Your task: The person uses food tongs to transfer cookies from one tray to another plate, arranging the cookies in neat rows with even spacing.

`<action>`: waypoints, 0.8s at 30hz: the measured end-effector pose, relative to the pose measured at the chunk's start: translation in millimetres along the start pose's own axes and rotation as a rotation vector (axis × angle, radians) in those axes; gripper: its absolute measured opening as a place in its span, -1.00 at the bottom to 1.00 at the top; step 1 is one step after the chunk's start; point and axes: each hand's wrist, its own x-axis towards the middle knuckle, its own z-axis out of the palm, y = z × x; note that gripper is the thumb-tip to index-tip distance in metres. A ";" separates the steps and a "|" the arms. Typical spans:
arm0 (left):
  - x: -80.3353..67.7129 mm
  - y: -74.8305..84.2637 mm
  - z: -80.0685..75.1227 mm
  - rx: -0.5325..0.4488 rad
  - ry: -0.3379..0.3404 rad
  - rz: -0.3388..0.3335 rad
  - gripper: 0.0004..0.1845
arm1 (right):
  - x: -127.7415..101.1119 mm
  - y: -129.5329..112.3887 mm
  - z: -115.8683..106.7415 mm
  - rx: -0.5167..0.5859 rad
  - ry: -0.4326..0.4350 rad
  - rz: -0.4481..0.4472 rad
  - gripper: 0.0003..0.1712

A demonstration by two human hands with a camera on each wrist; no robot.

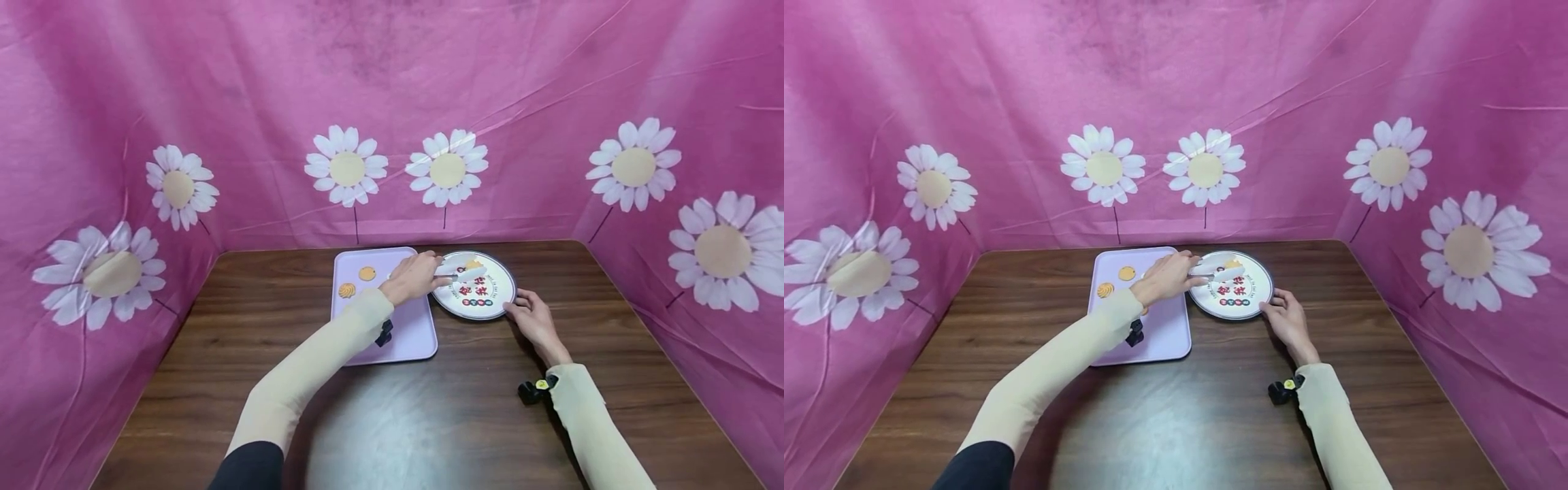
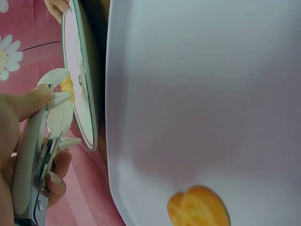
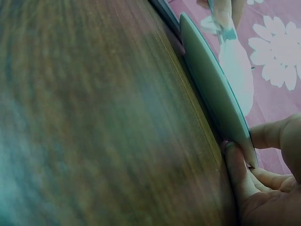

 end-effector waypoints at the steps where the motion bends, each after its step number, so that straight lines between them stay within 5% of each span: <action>1: 2.1 1.4 1.1 0.003 -0.004 0.001 -0.37 | 0.2 0.4 -0.2 -0.003 0.001 0.000 -0.23; 24: 22.3 10.1 14.9 0.031 -0.019 -0.020 -0.43 | 2.2 2.1 -0.4 0.004 0.002 0.002 -0.25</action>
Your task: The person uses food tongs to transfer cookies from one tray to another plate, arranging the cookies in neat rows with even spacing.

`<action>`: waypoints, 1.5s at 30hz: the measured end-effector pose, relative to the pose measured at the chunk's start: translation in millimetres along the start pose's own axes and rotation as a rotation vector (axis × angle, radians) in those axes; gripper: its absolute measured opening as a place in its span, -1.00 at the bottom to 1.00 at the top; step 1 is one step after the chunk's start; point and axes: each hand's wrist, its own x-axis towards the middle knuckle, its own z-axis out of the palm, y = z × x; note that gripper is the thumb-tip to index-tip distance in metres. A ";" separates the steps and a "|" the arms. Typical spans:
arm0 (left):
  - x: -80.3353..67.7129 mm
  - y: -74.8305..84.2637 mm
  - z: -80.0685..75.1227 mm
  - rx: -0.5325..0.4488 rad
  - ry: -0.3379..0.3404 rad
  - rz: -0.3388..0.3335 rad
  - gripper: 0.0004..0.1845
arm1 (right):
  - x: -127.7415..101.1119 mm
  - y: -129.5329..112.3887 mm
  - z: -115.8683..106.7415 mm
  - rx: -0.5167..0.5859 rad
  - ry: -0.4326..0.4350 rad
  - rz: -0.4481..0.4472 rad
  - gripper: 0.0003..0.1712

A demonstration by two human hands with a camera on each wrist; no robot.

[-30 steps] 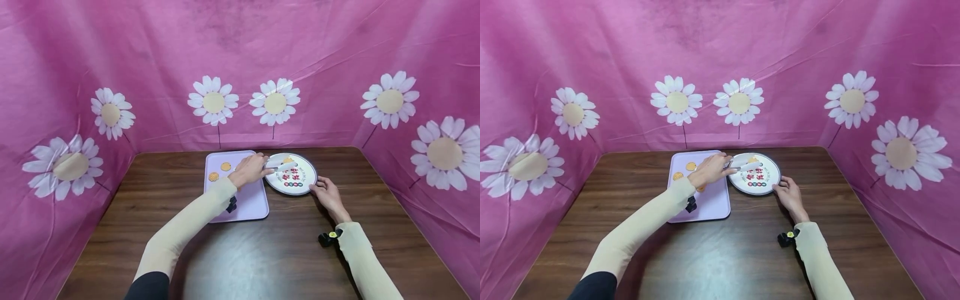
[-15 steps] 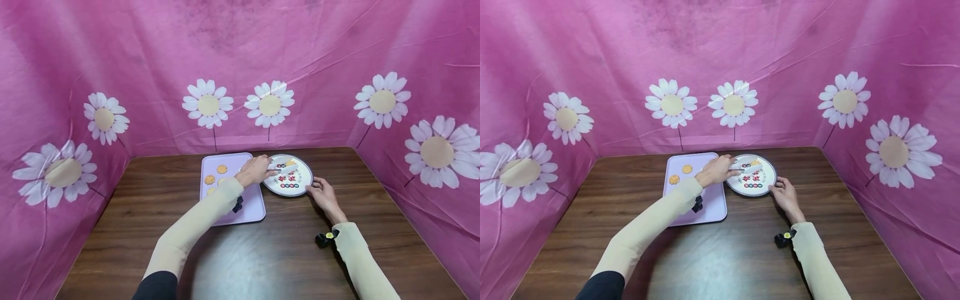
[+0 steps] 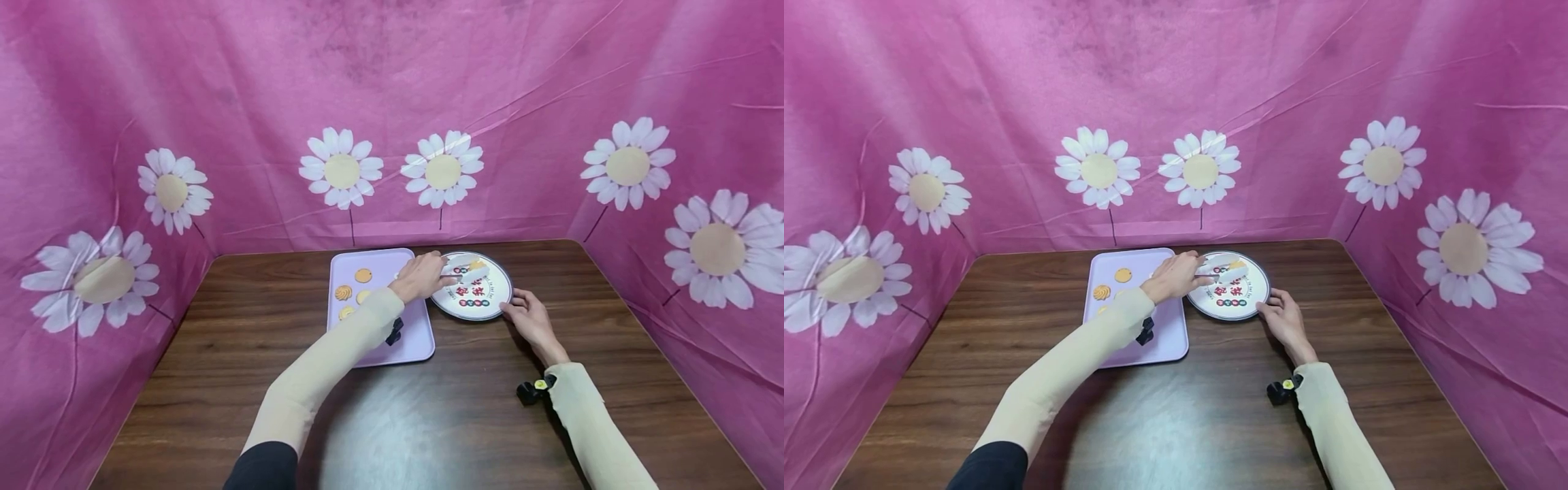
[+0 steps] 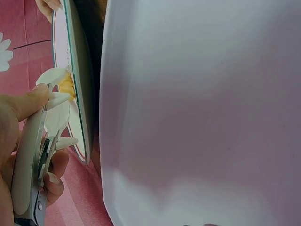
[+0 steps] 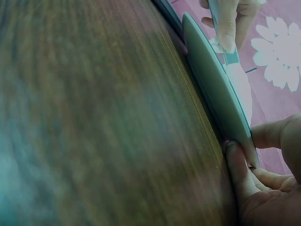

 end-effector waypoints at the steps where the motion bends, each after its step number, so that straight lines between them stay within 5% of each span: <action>1: -0.4 -0.1 0.5 -0.002 -0.002 -0.003 -0.43 | 0.5 0.3 0.4 0.006 -0.002 -0.003 -0.25; 13: -10.1 -3.8 7.6 -0.027 -0.021 -0.030 -0.32 | -0.7 0.4 2.7 0.060 -0.036 0.001 -0.25; 22: -23.9 -12.4 -5.3 -0.102 -0.016 -0.048 -0.19 | -1.3 -2.5 2.8 0.070 -0.025 0.001 -0.22; 45: -106.0 -97.9 -42.9 -0.175 0.075 -0.083 -0.23 | 3.9 -2.6 -2.0 0.087 -0.038 -0.010 -0.23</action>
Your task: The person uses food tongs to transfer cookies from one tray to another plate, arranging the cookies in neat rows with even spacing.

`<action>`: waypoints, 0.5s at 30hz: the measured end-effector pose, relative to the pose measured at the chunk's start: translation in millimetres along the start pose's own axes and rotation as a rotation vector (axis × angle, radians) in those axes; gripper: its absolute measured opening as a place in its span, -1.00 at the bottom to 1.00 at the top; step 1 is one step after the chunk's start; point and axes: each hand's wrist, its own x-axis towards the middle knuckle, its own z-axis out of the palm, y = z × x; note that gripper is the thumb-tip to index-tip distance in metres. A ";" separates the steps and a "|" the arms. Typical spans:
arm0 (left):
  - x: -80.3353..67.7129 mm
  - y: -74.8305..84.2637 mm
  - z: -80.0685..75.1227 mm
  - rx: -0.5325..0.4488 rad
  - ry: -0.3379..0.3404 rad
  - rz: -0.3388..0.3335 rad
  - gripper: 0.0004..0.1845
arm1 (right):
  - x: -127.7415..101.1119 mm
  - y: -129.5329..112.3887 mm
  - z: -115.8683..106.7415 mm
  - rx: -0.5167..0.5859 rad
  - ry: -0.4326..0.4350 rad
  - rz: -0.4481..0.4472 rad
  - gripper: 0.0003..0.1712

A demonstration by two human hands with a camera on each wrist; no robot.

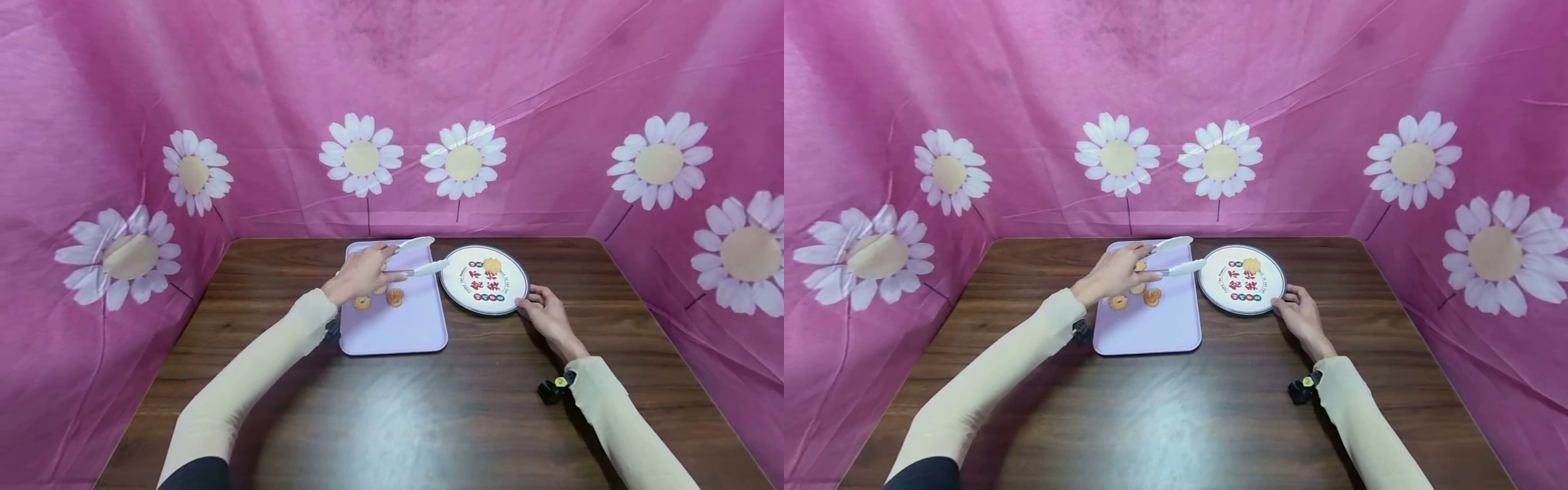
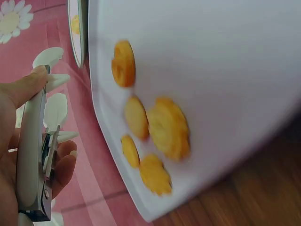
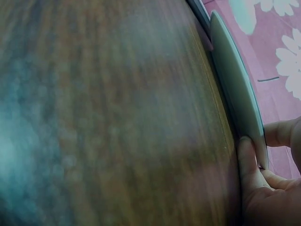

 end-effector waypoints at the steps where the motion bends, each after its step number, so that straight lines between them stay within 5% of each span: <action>1: -3.2 -3.7 -2.1 0.001 0.001 -0.008 -0.23 | 0.0 0.0 -0.7 -0.007 -0.002 0.001 -0.23; 15: -37.0 -50.6 -19.2 0.045 -0.013 -0.103 -0.31 | 0.5 0.2 0.6 -0.046 -0.003 0.006 -0.26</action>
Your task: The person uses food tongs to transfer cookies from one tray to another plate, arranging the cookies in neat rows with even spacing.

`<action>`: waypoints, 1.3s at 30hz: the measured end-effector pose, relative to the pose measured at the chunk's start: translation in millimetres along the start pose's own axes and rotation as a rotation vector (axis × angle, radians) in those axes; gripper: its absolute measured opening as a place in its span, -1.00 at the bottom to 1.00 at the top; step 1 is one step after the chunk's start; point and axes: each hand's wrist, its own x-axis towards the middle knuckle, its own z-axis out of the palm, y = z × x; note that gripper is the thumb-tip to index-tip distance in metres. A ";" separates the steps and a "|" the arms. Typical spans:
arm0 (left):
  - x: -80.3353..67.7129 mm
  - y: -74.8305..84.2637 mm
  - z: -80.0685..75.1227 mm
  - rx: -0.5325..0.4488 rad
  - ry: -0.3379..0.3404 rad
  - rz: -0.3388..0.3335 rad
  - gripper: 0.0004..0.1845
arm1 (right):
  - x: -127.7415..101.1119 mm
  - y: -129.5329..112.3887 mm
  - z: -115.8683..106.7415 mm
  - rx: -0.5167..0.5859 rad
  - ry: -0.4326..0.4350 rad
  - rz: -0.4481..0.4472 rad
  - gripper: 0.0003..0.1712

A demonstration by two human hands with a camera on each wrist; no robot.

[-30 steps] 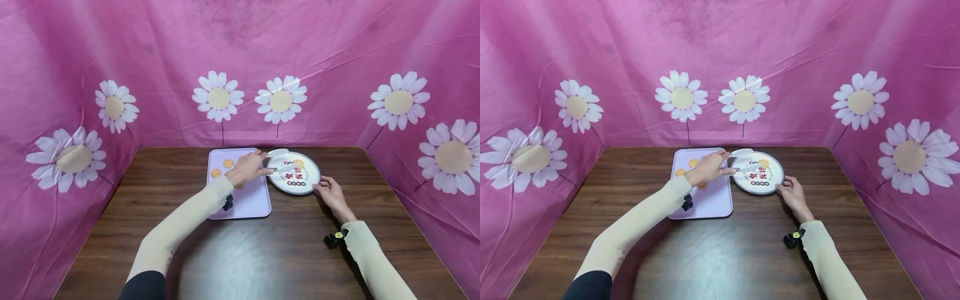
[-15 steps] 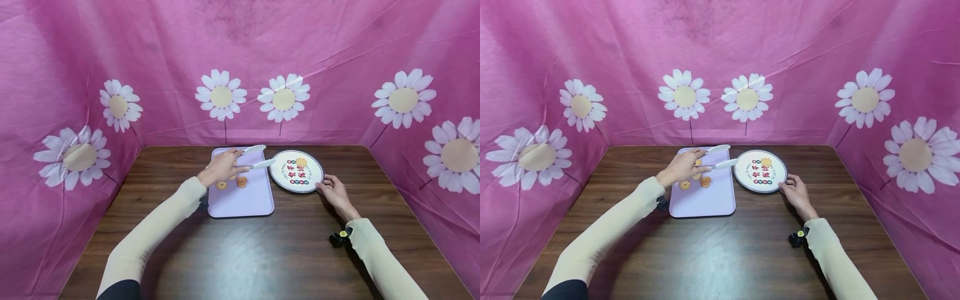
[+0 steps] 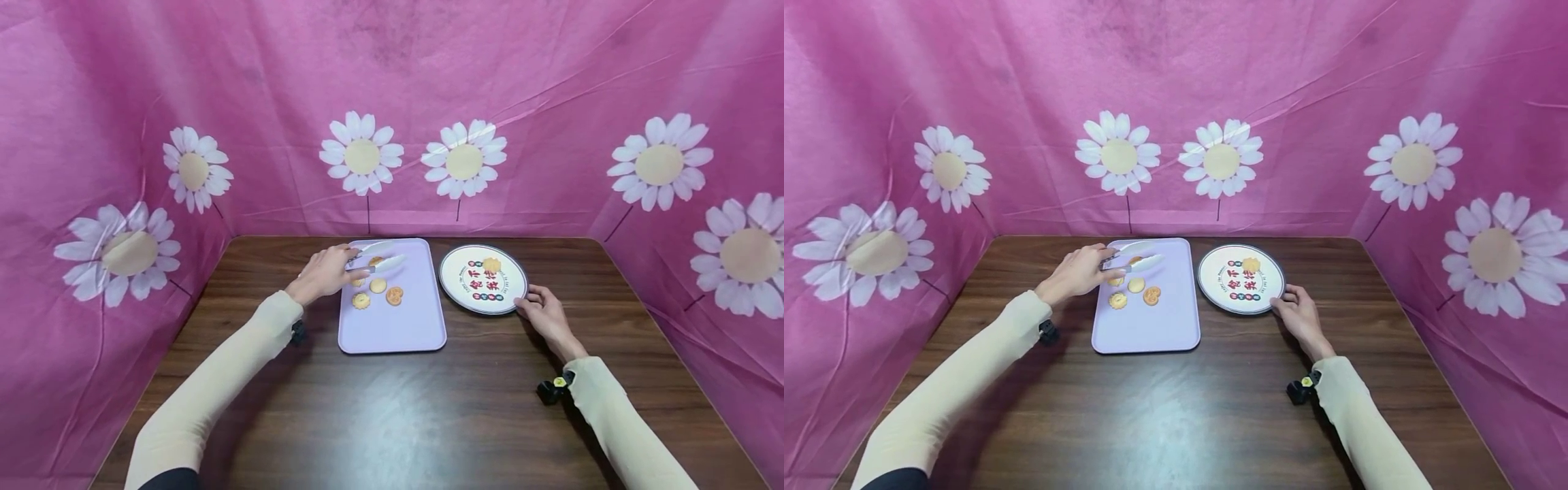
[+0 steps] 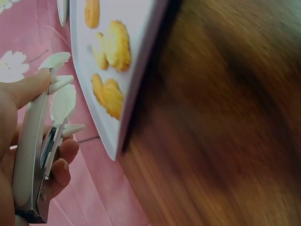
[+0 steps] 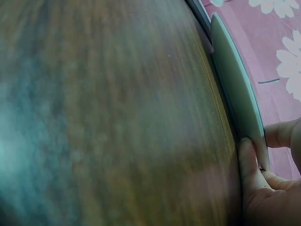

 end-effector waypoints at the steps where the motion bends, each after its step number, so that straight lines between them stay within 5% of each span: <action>1: -1.7 -2.5 -0.3 0.005 0.000 -0.005 -0.31 | 0.3 0.0 -0.1 -0.003 -0.001 0.000 -0.25; 17: -18.3 -25.0 -0.6 0.048 0.002 -0.028 -0.50 | -1.3 -1.2 -1.7 -0.047 -0.019 0.010 -0.23; 39: -20.7 -27.1 5.5 0.034 -0.008 -0.018 -0.51 | -2.6 -2.9 -1.9 -0.094 -0.025 0.022 -0.20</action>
